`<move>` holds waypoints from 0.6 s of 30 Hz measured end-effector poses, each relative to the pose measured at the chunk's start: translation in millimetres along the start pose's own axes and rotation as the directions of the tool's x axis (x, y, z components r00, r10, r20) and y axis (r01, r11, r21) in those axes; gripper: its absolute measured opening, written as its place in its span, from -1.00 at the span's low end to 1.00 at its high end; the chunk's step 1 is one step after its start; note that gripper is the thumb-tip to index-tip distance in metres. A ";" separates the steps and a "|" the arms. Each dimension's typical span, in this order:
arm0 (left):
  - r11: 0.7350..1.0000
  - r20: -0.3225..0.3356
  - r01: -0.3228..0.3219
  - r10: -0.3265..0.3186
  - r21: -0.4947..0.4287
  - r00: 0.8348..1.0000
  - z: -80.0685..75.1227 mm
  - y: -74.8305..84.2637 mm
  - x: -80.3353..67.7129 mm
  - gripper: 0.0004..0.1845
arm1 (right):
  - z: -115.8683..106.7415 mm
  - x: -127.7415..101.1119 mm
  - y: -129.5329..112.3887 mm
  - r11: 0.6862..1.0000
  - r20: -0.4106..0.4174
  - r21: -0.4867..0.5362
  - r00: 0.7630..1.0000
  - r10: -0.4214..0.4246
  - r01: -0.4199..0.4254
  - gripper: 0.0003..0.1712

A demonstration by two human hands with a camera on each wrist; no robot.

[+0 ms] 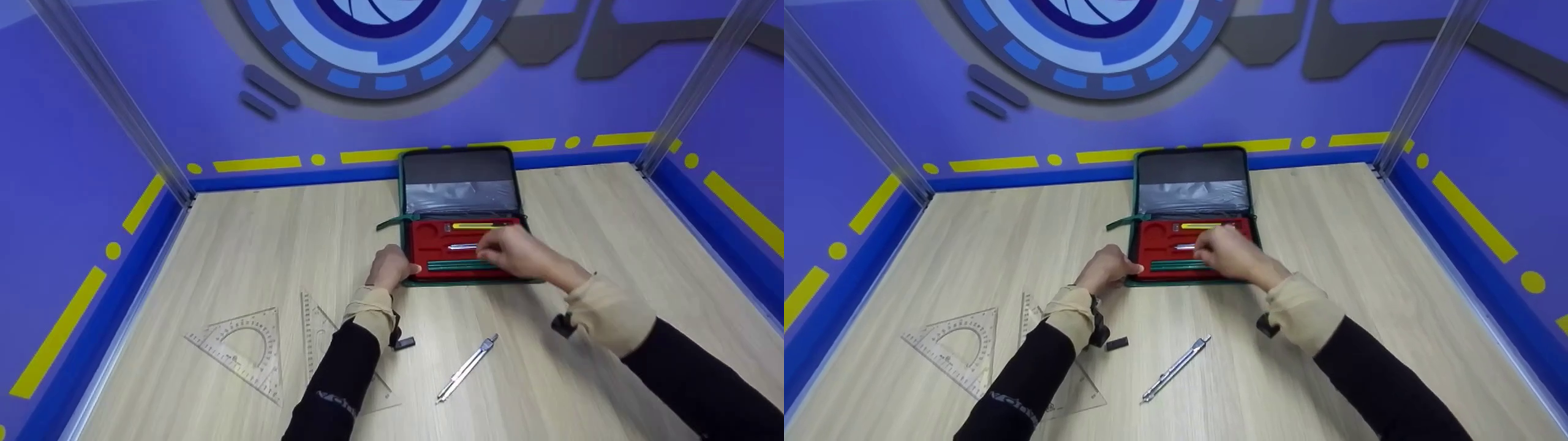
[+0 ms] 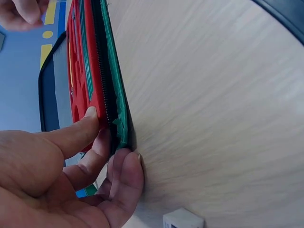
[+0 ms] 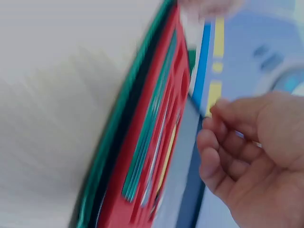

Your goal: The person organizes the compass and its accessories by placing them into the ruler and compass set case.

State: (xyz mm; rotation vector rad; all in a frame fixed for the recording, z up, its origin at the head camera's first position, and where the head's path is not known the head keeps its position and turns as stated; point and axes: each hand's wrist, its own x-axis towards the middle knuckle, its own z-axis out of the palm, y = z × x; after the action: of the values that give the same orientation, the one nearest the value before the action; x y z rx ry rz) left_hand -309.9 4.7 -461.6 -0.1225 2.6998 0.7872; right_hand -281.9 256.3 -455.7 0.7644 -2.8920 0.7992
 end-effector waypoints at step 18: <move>0.999 -0.012 -0.036 0.036 -0.003 0.999 0.8 -3.5 -0.1 -0.64 | 56.6 -74.3 -75.8 0.947 0.379 -0.007 0.878 -0.294 0.321 -0.80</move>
State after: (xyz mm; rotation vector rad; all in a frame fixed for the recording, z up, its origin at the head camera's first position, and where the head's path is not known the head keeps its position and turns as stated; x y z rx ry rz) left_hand -309.0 2.2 -463.9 -0.0803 2.7188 0.8036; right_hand -176.0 205.3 -481.6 1.4685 -2.9617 0.5638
